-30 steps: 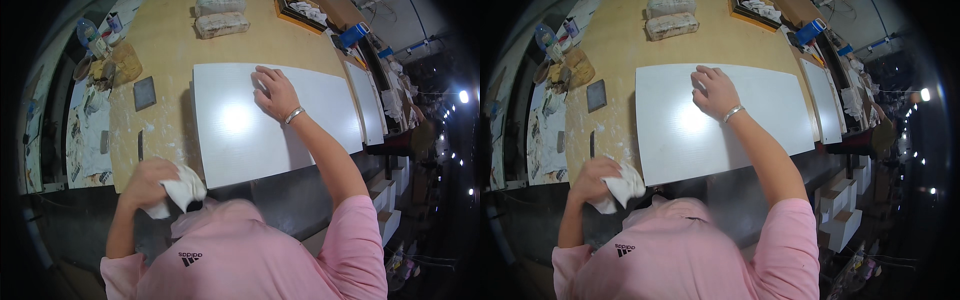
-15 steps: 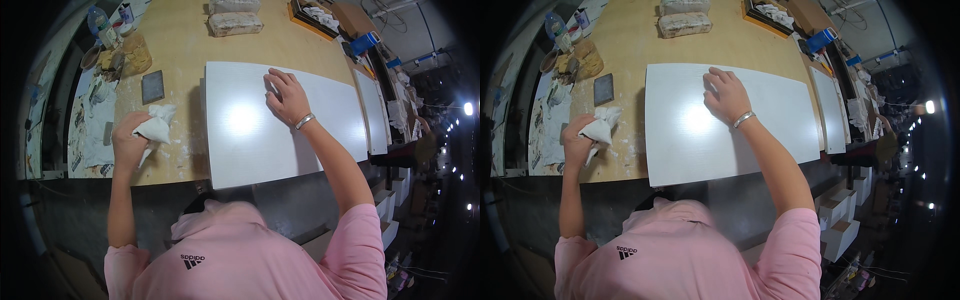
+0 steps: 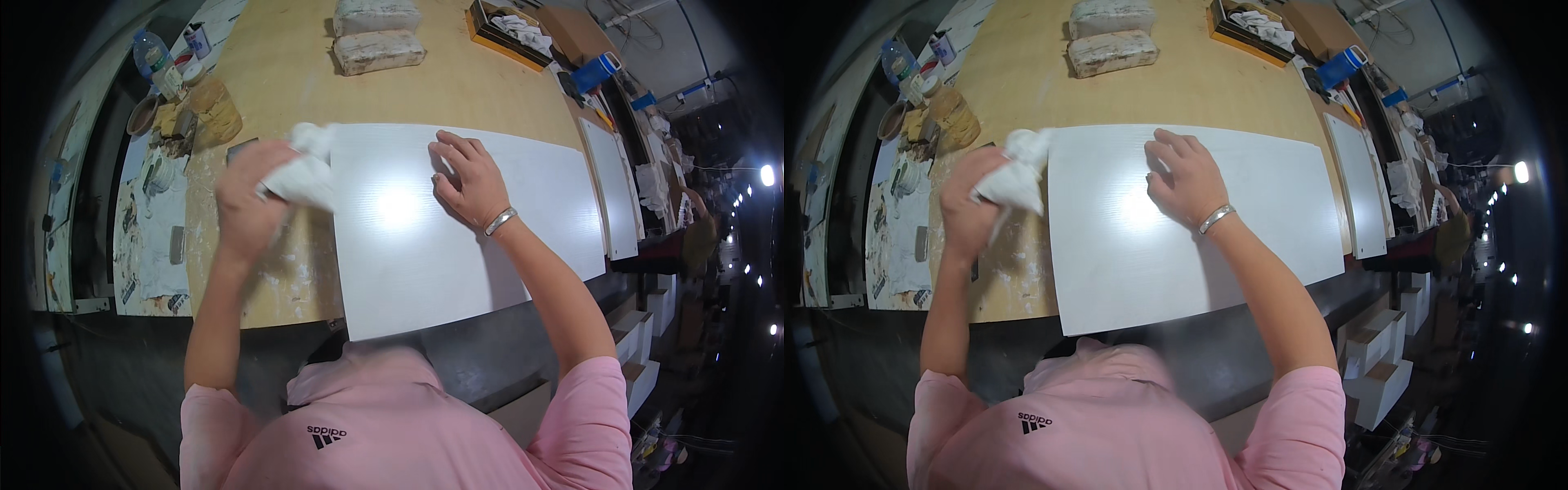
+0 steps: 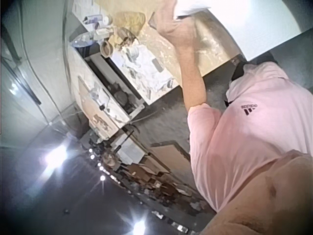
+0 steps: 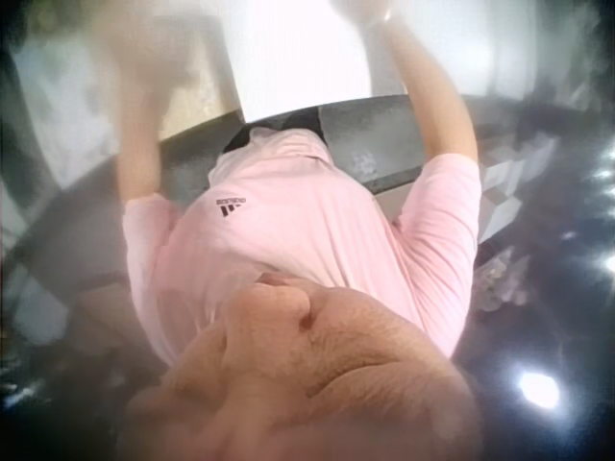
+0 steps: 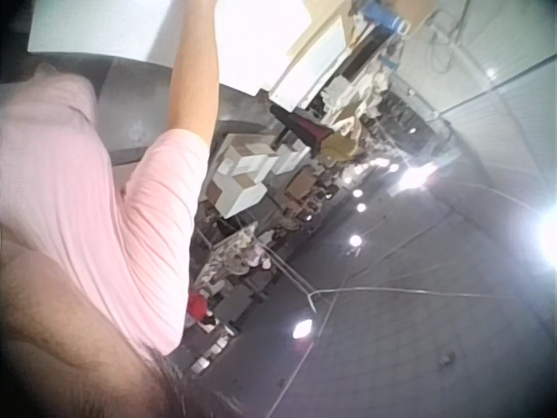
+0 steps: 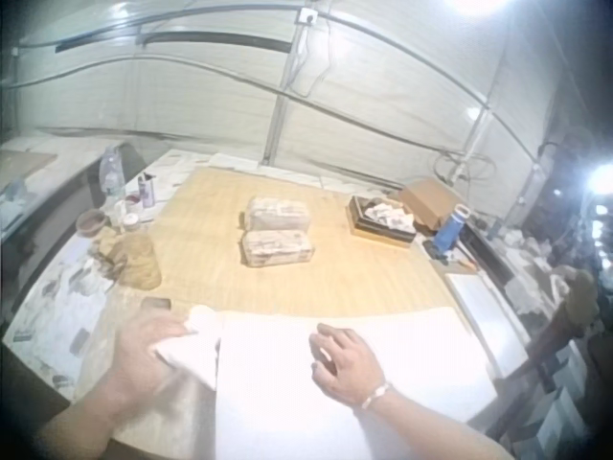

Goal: The person wipes down white wooden panels with a cloth, flipping them over and moving them between a table and a stack.

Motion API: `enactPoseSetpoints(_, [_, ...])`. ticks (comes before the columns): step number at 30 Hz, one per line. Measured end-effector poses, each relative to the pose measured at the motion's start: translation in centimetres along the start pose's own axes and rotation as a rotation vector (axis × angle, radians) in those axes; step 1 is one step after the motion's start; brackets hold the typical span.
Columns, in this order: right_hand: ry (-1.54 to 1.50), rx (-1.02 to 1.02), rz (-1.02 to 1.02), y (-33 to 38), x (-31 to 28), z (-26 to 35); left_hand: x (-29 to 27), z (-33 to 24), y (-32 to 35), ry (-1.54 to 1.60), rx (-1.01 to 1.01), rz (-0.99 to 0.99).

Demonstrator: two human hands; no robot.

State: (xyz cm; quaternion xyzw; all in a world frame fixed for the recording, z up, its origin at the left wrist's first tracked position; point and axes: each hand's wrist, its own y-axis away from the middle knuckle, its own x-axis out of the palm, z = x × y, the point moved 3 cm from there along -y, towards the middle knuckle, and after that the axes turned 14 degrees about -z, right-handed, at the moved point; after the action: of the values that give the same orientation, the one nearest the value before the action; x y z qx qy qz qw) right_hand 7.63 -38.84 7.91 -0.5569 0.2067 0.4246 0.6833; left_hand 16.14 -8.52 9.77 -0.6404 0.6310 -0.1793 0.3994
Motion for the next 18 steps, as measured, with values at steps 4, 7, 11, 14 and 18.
enactPoseSetpoints(4, [-0.019,0.005,-0.001,-0.1,0.0,-0.2,5.0,-3.3,1.5,0.050,0.272,0.526])
enactPoseSetpoints(7, [-0.007,-0.003,0.000,-0.4,-0.2,0.2,7.5,3.3,-1.7,-0.101,0.175,0.305])
enactPoseSetpoints(11, [-0.009,-0.001,0.021,-0.7,0.1,0.7,4.5,13.7,-5.6,-0.340,-0.335,0.124])
enactPoseSetpoints(14, [-0.012,-0.004,0.022,-0.6,0.4,0.3,2.0,15.6,-5.3,-0.212,-0.322,-0.026])
enactPoseSetpoints(18, [-0.024,0.034,0.021,-0.1,-0.3,0.0,3.1,10.3,-3.9,-0.053,-0.268,-0.002])
